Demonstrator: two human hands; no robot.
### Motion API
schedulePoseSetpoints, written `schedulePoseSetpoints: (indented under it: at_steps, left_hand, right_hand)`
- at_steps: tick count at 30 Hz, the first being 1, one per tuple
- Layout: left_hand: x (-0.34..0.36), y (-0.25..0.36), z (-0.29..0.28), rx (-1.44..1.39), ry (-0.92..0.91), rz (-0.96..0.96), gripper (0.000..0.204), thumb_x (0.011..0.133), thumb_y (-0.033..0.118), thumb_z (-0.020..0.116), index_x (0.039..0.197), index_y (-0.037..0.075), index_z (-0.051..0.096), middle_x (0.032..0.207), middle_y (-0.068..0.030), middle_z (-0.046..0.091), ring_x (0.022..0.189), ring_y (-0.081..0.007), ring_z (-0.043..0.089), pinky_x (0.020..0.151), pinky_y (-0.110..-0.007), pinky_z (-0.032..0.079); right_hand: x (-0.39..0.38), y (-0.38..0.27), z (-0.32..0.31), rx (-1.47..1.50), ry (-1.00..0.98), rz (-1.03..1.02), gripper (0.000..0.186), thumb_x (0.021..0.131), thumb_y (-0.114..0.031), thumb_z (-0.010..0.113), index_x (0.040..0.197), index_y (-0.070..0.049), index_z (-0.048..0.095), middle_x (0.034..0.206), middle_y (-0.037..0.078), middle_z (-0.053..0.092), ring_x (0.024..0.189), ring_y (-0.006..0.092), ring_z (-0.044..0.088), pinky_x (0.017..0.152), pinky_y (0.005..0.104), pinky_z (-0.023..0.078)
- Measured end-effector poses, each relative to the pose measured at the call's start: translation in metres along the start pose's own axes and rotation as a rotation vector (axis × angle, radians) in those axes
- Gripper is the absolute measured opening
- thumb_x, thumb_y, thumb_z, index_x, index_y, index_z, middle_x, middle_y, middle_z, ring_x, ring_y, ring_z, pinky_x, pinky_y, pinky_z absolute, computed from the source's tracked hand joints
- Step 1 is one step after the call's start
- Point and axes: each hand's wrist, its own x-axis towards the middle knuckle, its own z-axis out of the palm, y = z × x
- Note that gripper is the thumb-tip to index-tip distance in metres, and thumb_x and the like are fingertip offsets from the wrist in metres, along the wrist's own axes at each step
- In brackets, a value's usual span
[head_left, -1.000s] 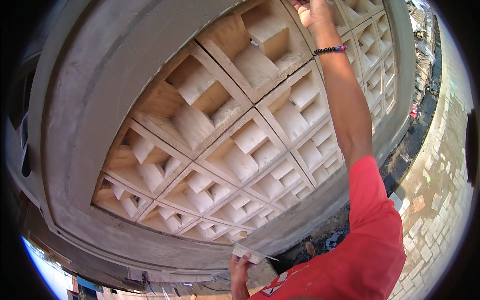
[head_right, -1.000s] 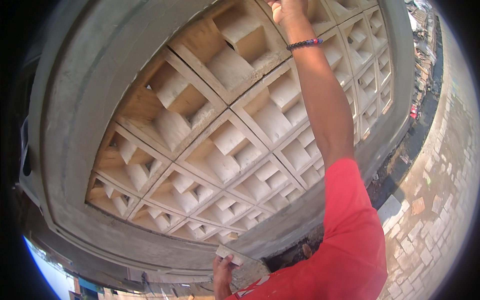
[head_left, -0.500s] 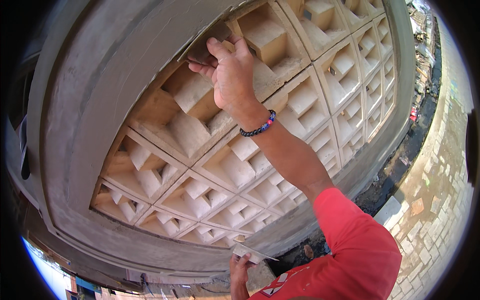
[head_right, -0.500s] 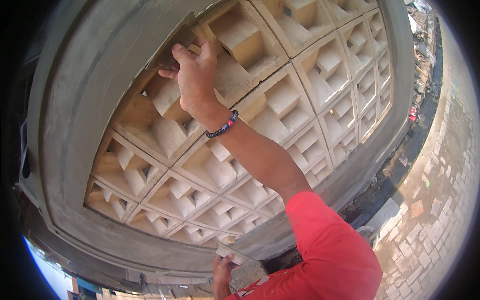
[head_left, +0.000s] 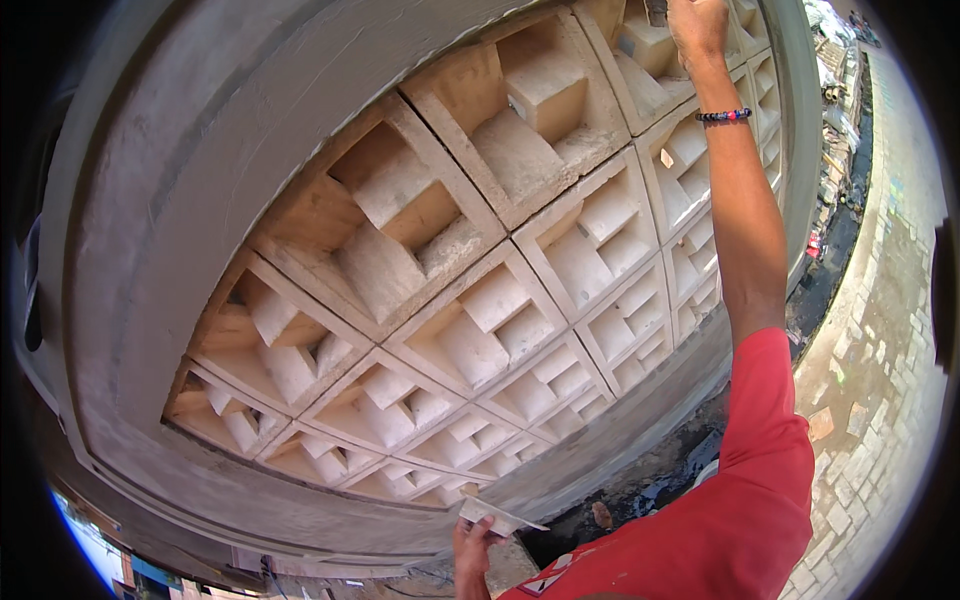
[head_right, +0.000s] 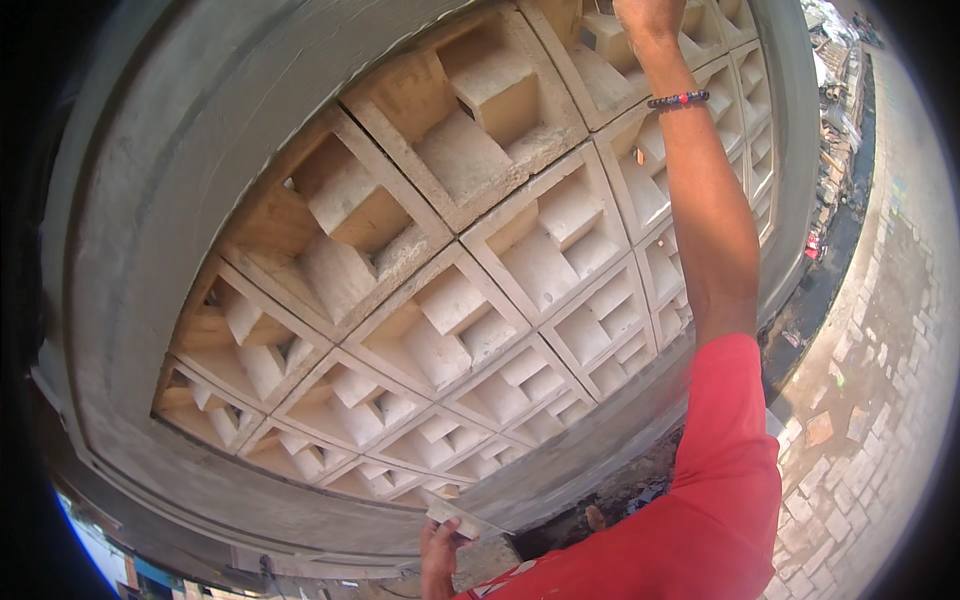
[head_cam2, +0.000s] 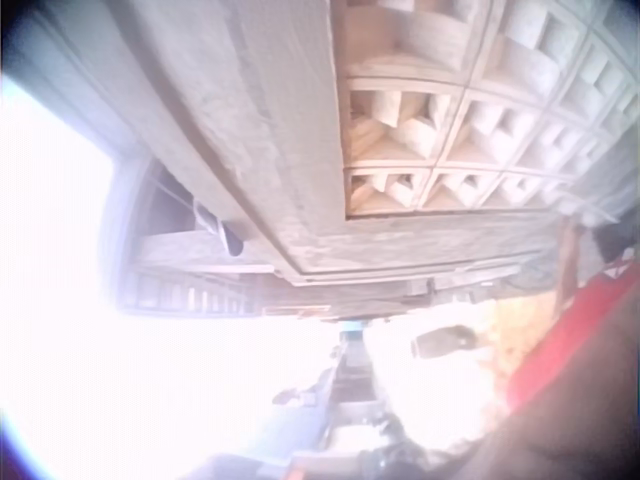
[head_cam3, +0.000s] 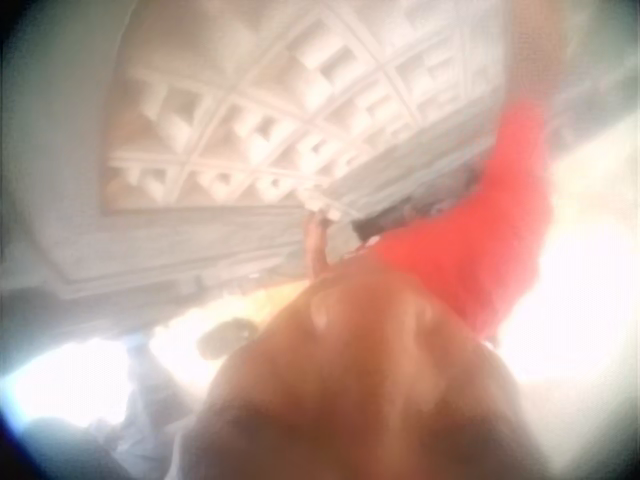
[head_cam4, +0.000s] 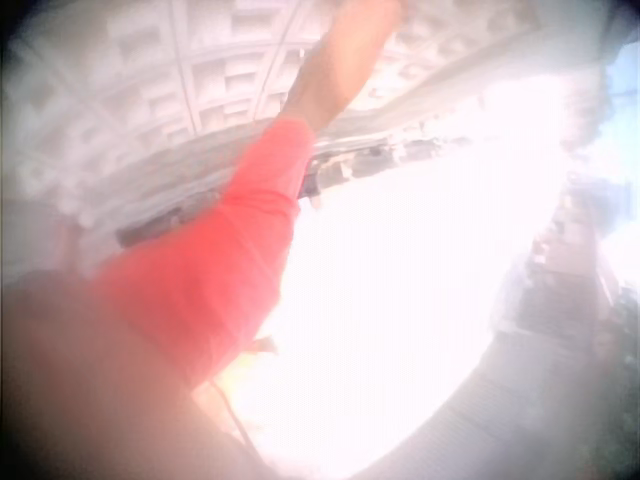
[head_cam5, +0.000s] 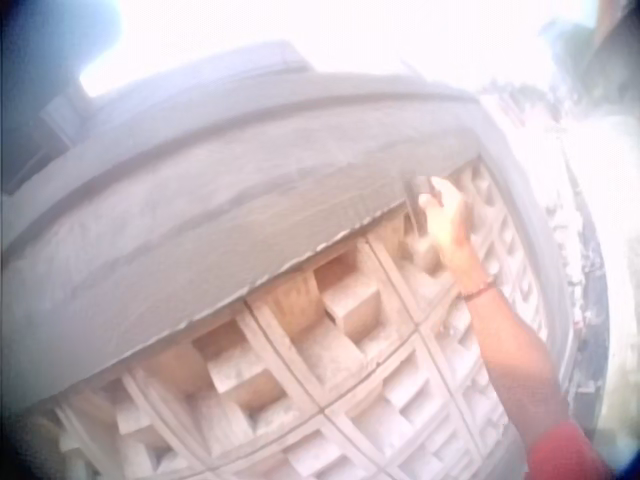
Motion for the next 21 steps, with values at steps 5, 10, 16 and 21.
schedulePoseSetpoints:
  at_steps: [5, 10, 16, 21]
  left_hand:
    - [0.002, 0.009, 0.008, 0.004, -0.011, -0.019, 0.033, 0.081, 0.011, 0.066, 0.109, -0.002, 0.054, 0.089, -0.0124, 0.065, 0.066, -0.0216, 0.066, 0.049, -0.029, 0.054]
    - [0.013, 0.004, 0.002, 0.011, -0.038, -0.003, 0.033, 0.082, 0.009, 0.066, 0.111, -0.002, 0.054, 0.089, -0.0123, 0.065, 0.066, -0.0214, 0.065, 0.049, -0.029, 0.054]
    - [0.003, 0.001, -0.017, -0.031, -0.002, 0.027, 0.035, 0.082, 0.009, 0.066, 0.112, -0.003, 0.053, 0.09, -0.0117, 0.064, 0.066, -0.0208, 0.065, 0.049, -0.028, 0.054]
    - [-0.011, 0.0, -0.039, -0.054, 0.028, 0.03, 0.035, 0.082, 0.01, 0.066, 0.113, -0.002, 0.054, 0.091, -0.0112, 0.065, 0.068, -0.0207, 0.066, 0.049, -0.028, 0.054]
  right_hand:
    - [-0.004, -0.018, 0.026, 0.092, -0.241, 0.169, 0.033, 0.081, -0.005, 0.062, 0.111, 0.008, 0.061, 0.104, 0.018, 0.067, 0.095, 0.0214, 0.063, 0.083, 0.032, 0.049]
    - [-0.039, -0.086, 0.039, 0.195, -0.247, 0.108, 0.034, 0.081, -0.005, 0.062, 0.113, 0.009, 0.06, 0.105, 0.018, 0.067, 0.094, 0.0186, 0.062, 0.082, 0.0311, 0.049]
    - [-0.091, -0.228, 0.049, 0.339, -0.306, 0.128, 0.038, 0.08, -0.007, 0.063, 0.115, 0.008, 0.06, 0.105, 0.021, 0.067, 0.097, 0.0252, 0.065, 0.084, 0.0326, 0.049]
    - [-0.13, -0.325, 0.059, 0.393, -0.409, 0.064, 0.038, 0.078, -0.01, 0.064, 0.113, 0.006, 0.061, 0.104, 0.025, 0.065, 0.095, 0.0339, 0.064, 0.083, 0.0369, 0.05]
